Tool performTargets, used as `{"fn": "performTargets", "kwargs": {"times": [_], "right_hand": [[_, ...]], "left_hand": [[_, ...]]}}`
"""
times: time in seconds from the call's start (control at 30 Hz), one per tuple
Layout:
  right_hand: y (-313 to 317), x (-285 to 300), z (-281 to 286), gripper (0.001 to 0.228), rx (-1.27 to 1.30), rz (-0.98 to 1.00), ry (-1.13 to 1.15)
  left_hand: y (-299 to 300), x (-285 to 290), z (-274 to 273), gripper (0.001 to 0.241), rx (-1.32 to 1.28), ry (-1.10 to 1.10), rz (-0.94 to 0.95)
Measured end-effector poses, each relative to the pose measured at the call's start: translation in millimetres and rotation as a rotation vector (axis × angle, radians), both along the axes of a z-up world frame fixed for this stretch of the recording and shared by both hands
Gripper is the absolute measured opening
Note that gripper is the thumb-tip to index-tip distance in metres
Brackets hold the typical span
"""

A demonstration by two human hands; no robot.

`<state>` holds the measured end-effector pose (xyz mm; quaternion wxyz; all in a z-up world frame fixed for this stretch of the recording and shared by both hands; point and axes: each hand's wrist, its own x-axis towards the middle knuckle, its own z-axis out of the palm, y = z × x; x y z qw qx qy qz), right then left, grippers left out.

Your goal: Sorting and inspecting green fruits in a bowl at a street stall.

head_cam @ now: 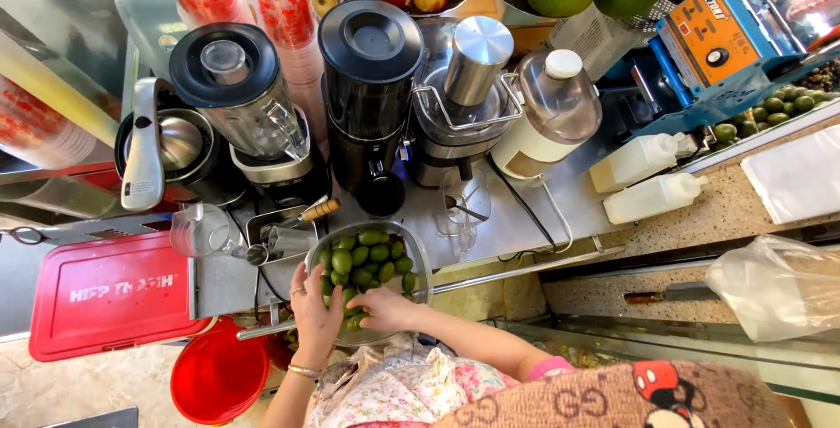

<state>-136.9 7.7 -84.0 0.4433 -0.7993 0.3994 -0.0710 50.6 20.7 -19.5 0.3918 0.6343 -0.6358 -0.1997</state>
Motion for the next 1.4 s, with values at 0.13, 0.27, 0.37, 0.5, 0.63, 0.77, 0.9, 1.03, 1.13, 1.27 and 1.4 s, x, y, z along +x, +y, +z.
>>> {"fn": "performTargets", "kwargs": {"times": [0.13, 0.27, 0.37, 0.5, 0.63, 0.77, 0.9, 1.03, 1.13, 1.27, 1.4], "right_hand": [[5, 25, -2, 0.054, -0.189, 0.056, 0.060], [6, 37, -18, 0.061, -0.134, 0.127, 0.304], [3, 41, -21, 0.066, -0.188, 0.152, 0.371], [2, 40, -16, 0.056, -0.248, 0.120, 0.343], [4, 40, -12, 0.054, -0.257, 0.079, 0.340], [0, 36, -2, 0.048, -0.214, -0.097, 0.259], [-4, 25, 3, 0.048, -0.251, -0.178, 0.215], [-6, 10, 1, 0.043, -0.158, -0.338, -0.011], [-10, -2, 26, 0.041, 0.060, -0.427, -0.116], [-19, -14, 57, 0.050, 0.226, -0.625, -0.159], [-29, -30, 42, 0.053, 0.190, -0.695, -0.224]], "left_hand": [[30, 8, -24, 0.061, 0.048, -0.191, 0.089], [50, 12, -78, 0.070, 0.152, 0.021, 0.059], [56, 12, -85, 0.070, 0.290, 0.139, 0.022], [52, 16, -88, 0.068, 0.376, 0.196, 0.029], [49, 21, -93, 0.066, 0.350, 0.193, 0.011], [45, 24, -88, 0.062, 0.311, 0.131, 0.013], [46, 25, -78, 0.059, 0.284, 0.134, 0.016], [45, 23, -53, 0.061, 0.328, 0.105, 0.036], [42, 17, -24, 0.059, 0.253, 0.098, 0.075], [39, 10, -13, 0.055, 0.149, 0.018, 0.060], [32, 5, -11, 0.051, 0.222, 0.106, 0.020]]}}
